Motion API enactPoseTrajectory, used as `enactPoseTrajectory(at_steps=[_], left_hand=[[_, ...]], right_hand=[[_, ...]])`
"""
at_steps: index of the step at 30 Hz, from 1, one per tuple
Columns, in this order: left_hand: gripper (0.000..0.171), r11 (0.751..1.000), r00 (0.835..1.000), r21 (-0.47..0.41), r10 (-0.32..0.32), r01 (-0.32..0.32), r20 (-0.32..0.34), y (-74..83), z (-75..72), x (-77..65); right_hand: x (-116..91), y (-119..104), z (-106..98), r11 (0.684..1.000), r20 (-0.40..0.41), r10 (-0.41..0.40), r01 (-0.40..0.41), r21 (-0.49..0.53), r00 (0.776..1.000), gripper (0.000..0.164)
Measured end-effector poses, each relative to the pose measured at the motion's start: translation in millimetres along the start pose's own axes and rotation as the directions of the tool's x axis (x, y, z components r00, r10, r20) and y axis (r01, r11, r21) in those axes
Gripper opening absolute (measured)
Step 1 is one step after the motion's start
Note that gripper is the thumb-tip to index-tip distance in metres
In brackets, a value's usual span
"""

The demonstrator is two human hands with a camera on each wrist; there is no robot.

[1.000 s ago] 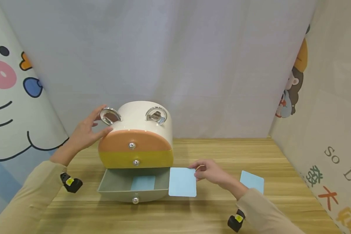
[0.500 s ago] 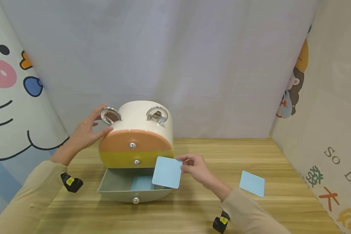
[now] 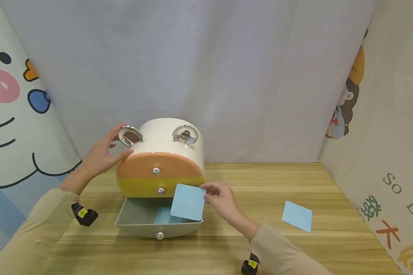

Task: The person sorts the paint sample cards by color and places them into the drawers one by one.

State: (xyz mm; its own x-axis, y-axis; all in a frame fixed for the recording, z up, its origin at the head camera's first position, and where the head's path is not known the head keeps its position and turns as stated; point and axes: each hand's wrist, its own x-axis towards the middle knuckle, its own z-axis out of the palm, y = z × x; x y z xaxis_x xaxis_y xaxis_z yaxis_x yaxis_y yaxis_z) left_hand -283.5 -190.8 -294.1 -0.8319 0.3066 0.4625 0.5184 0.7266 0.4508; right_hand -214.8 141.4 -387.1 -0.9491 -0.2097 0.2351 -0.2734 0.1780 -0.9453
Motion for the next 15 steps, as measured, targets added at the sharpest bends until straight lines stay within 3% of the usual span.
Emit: enactPoseTrajectory(at_steps=[10, 15], left_hand=[[0.076, 1.000, 1.000, 0.000, 0.001, -0.001, -0.002, -0.3, 0.1, 0.4], [0.076, 1.000, 1.000, -0.001, 0.011, -0.011, -0.012, -2.2, 1.2, 0.7]], right_hand=[[1.3, 5.6, 10.9, 0.991, 0.093, -0.061, 0.072, -0.113, 0.994, 0.022], [2.8, 6.2, 15.4, 0.965, 0.150, -0.116, 0.147, -0.217, 0.982, 0.023]])
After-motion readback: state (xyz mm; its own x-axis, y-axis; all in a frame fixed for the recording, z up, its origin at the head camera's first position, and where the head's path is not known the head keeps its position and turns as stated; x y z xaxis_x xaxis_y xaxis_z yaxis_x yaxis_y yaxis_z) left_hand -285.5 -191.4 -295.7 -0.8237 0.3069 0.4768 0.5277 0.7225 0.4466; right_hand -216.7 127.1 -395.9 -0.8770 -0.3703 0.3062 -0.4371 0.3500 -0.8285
